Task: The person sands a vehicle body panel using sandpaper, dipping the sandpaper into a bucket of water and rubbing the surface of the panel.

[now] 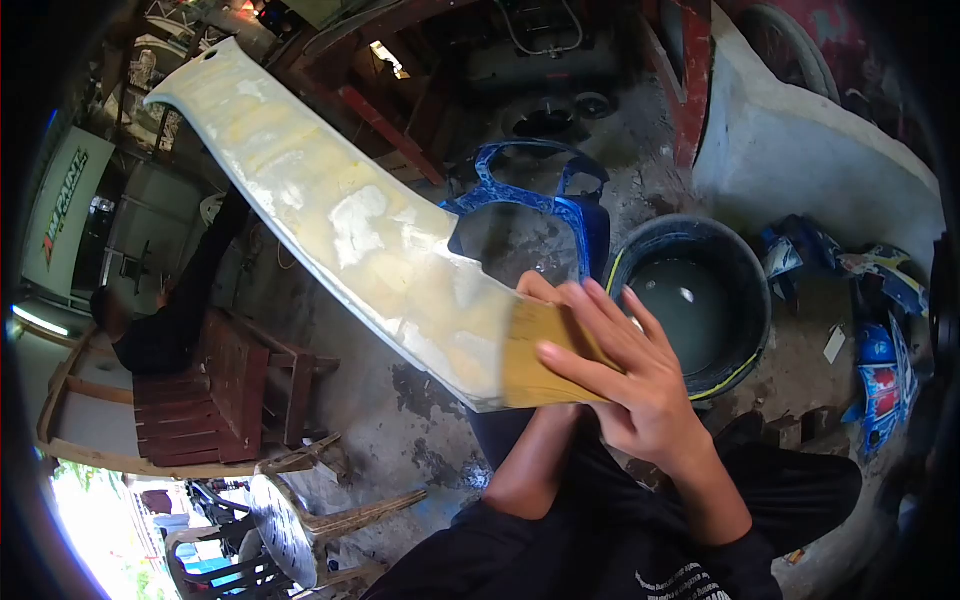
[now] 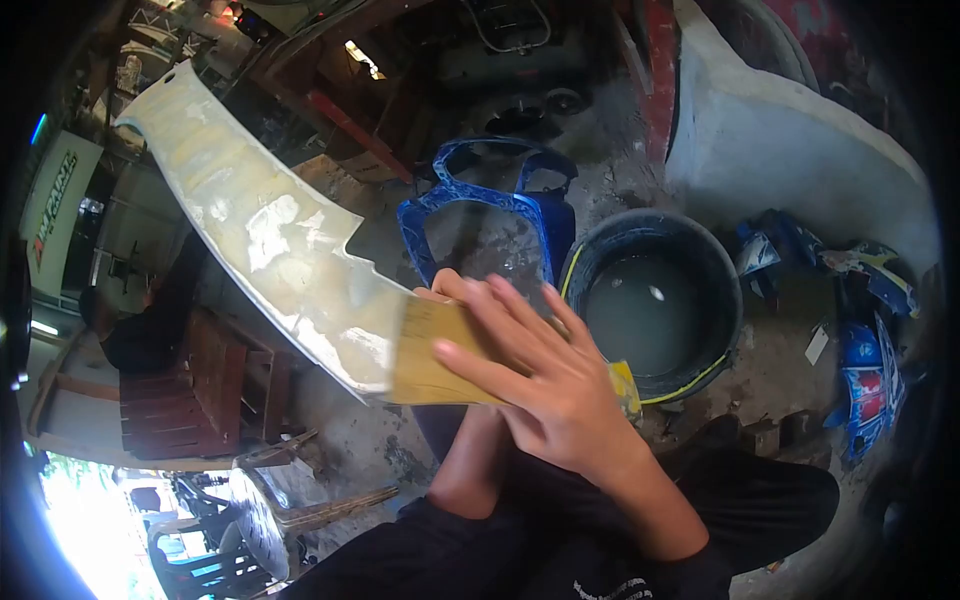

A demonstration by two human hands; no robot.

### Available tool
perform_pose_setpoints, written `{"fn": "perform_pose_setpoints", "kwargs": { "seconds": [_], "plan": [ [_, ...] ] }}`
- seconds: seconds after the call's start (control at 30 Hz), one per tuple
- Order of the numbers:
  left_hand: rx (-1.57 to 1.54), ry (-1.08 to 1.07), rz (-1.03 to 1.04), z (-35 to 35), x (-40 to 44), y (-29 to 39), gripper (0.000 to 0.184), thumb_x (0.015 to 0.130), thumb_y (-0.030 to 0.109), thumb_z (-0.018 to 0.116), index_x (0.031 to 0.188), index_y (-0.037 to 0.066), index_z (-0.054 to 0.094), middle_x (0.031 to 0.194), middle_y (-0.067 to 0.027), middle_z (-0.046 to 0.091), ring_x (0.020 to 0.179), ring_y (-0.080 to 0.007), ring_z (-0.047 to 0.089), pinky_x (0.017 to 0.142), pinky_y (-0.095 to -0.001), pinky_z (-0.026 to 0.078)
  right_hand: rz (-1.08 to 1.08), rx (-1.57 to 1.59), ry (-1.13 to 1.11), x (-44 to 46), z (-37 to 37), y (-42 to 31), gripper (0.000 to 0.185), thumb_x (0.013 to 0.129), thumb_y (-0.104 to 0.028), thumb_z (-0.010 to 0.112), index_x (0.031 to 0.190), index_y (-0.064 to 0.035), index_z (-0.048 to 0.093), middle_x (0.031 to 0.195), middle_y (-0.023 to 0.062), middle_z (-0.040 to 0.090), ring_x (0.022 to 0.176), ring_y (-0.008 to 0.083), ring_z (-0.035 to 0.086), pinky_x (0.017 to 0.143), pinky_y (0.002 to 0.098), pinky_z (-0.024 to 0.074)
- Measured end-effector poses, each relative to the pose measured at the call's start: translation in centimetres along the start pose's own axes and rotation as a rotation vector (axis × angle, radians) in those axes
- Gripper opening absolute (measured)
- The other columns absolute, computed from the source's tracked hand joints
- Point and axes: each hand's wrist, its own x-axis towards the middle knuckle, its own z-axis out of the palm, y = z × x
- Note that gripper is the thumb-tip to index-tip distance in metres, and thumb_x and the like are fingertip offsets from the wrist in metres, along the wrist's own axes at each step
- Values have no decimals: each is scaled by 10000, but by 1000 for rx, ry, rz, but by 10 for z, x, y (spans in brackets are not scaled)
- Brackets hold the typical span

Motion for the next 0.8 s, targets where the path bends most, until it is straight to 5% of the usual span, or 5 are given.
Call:
{"fn": "perform_pose_setpoints", "kwargs": {
  "seconds": [0.1,0.33,0.53,0.8],
  "plan": [
    [12,4,-14,-1,0,0,216,1058,278,480,938,104,524,919,-20,466,789,-156,466,723,-379,433,75,6,9,-13,0,9,699,760,-65,734,1402,-320,626,1574,129,464,1455,328,442,1174,548,316],
    [18,8,-6,4,-3,-1,224,1054,281,492,941,92,527,916,-26,464,775,-159,467,704,-380,439,-116,-39,52,63,-7,-19,703,771,-47,720,1417,-303,609,1609,128,410,1460,331,429,1164,553,331],
    [28,14,5,5,-2,-2,231,1050,285,502,943,81,529,914,-32,462,762,-162,467,688,-381,443,25,-13,-19,-1,-4,1,662,807,-89,726,1421,-303,607,1606,117,417,1466,328,424,1165,562,326],
    [40,22,-4,7,-6,-6,243,1044,289,515,945,68,532,911,-40,459,745,-165,468,667,-382,450,-85,-11,105,77,-4,-25,640,781,-58,723,1382,-263,651,1581,163,441,1450,364,436,1168,524,329]
  ]
}}
